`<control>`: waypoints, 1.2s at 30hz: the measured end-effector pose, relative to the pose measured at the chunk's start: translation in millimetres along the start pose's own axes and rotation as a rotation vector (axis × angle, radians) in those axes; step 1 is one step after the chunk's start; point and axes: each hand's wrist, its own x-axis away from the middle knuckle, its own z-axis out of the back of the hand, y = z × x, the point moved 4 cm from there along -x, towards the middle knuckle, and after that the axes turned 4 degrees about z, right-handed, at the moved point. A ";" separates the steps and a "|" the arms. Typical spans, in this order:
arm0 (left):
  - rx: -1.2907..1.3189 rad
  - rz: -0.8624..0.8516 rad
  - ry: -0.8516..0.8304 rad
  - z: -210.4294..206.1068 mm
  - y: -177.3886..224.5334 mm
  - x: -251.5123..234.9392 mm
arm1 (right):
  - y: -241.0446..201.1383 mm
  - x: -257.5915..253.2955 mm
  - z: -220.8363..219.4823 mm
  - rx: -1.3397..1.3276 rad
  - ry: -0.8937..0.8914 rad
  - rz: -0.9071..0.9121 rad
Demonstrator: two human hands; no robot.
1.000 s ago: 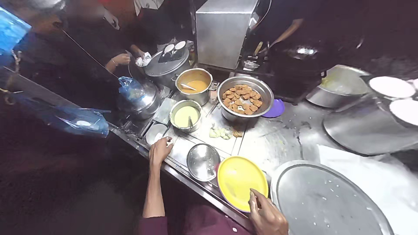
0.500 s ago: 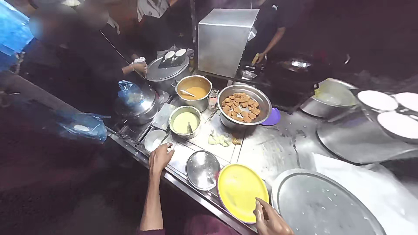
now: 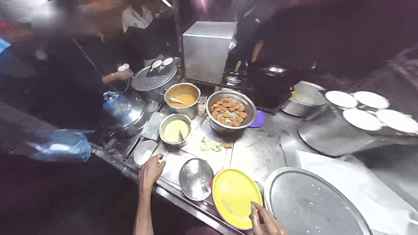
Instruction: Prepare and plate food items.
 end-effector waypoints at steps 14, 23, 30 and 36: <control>0.068 -0.061 0.034 0.0 0.3 1.7 | -0.1 2.3 1.3 0.005 0.019 -0.044; 0.071 -0.075 0.045 0.5 -0.2 0.6 | 0.1 1.6 -1.8 0.069 0.096 0.024; 0.097 -0.170 0.047 -1.3 -1.6 1.0 | 3.8 4.0 -2.9 0.062 0.124 -0.002; 0.056 -0.145 0.085 3.1 3.1 6.0 | 4.1 3.1 -2.8 0.062 0.130 -0.007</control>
